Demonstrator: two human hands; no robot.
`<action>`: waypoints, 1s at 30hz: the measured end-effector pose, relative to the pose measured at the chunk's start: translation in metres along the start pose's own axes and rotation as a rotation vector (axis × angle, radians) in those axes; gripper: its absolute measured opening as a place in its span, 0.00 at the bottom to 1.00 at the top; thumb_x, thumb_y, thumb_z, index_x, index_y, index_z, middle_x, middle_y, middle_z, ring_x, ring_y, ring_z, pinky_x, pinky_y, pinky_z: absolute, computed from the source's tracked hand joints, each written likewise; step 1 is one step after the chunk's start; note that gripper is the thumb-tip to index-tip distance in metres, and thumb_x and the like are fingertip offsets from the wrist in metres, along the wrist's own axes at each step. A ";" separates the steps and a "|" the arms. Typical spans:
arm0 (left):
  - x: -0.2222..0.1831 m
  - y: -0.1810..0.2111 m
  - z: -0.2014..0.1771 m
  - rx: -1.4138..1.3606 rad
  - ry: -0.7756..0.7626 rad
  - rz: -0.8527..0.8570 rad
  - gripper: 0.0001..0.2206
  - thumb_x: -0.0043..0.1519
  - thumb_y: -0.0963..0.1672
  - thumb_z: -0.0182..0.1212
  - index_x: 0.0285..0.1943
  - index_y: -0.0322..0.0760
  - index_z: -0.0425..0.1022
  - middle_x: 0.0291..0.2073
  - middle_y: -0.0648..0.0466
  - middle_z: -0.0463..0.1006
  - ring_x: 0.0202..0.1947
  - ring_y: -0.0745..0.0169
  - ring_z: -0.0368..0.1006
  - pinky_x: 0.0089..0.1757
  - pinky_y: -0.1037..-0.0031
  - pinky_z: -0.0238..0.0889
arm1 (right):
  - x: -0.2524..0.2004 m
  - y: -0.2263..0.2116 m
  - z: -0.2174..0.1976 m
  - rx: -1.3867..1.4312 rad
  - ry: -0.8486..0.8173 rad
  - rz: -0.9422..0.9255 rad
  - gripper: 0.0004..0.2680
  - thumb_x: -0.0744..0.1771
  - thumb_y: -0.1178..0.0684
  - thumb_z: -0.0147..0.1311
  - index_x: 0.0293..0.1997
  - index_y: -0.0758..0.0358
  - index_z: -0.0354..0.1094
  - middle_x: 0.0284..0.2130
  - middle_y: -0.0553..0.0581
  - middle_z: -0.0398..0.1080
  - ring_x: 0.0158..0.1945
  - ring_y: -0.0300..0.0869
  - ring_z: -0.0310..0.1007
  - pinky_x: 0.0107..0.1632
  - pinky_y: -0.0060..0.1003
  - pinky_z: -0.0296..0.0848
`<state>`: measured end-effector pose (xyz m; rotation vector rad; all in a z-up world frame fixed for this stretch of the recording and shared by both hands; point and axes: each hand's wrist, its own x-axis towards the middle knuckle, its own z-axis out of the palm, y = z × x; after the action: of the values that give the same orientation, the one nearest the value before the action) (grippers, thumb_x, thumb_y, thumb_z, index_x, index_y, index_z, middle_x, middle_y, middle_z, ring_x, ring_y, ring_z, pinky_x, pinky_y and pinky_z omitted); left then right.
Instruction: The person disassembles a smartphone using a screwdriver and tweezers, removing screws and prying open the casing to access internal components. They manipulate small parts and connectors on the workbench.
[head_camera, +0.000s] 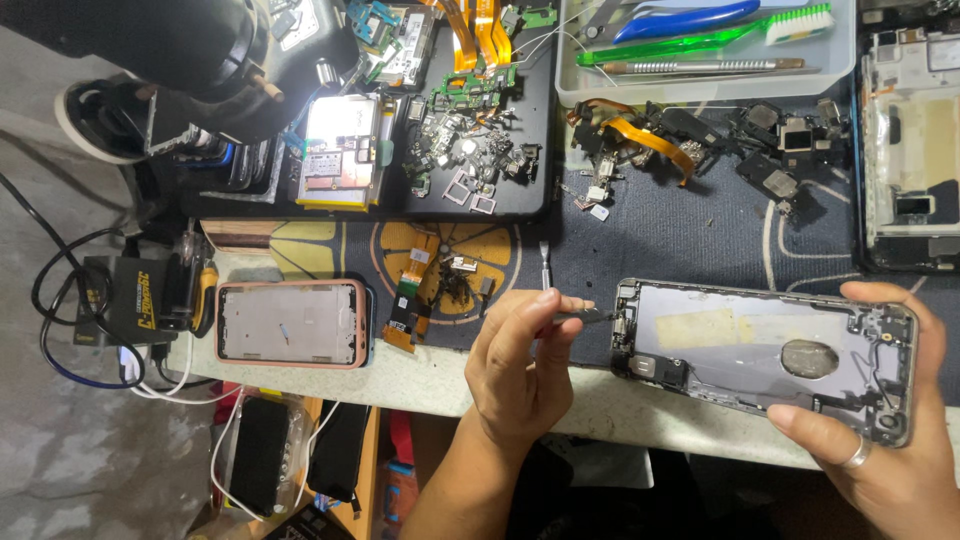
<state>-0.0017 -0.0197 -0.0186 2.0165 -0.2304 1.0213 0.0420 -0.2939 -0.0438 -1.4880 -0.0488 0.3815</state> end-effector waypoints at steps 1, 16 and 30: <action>0.000 0.000 0.000 0.004 0.000 0.005 0.18 0.68 0.33 0.61 0.66 0.29 0.63 0.44 0.44 0.78 0.41 0.58 0.77 0.38 0.76 0.74 | 0.000 0.000 0.000 0.002 0.003 0.001 0.37 0.57 0.71 0.57 0.75 0.57 0.44 0.51 0.65 0.65 0.52 0.48 0.73 0.51 0.44 0.78; 0.002 0.000 0.002 -0.038 -0.009 0.009 0.17 0.69 0.33 0.61 0.65 0.29 0.63 0.44 0.43 0.78 0.42 0.54 0.79 0.40 0.73 0.76 | -0.001 -0.001 0.000 0.016 0.011 0.009 0.37 0.57 0.71 0.56 0.75 0.57 0.44 0.53 0.65 0.65 0.55 0.48 0.72 0.53 0.44 0.76; 0.001 0.000 0.003 -0.009 -0.003 0.017 0.18 0.68 0.33 0.62 0.65 0.29 0.64 0.44 0.43 0.78 0.41 0.55 0.79 0.39 0.73 0.75 | 0.000 -0.001 0.000 0.007 -0.004 0.003 0.37 0.57 0.71 0.57 0.74 0.57 0.44 0.51 0.65 0.66 0.52 0.48 0.73 0.50 0.43 0.77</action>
<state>0.0009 -0.0217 -0.0186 2.0113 -0.2539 1.0267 0.0422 -0.2942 -0.0428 -1.4808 -0.0488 0.3867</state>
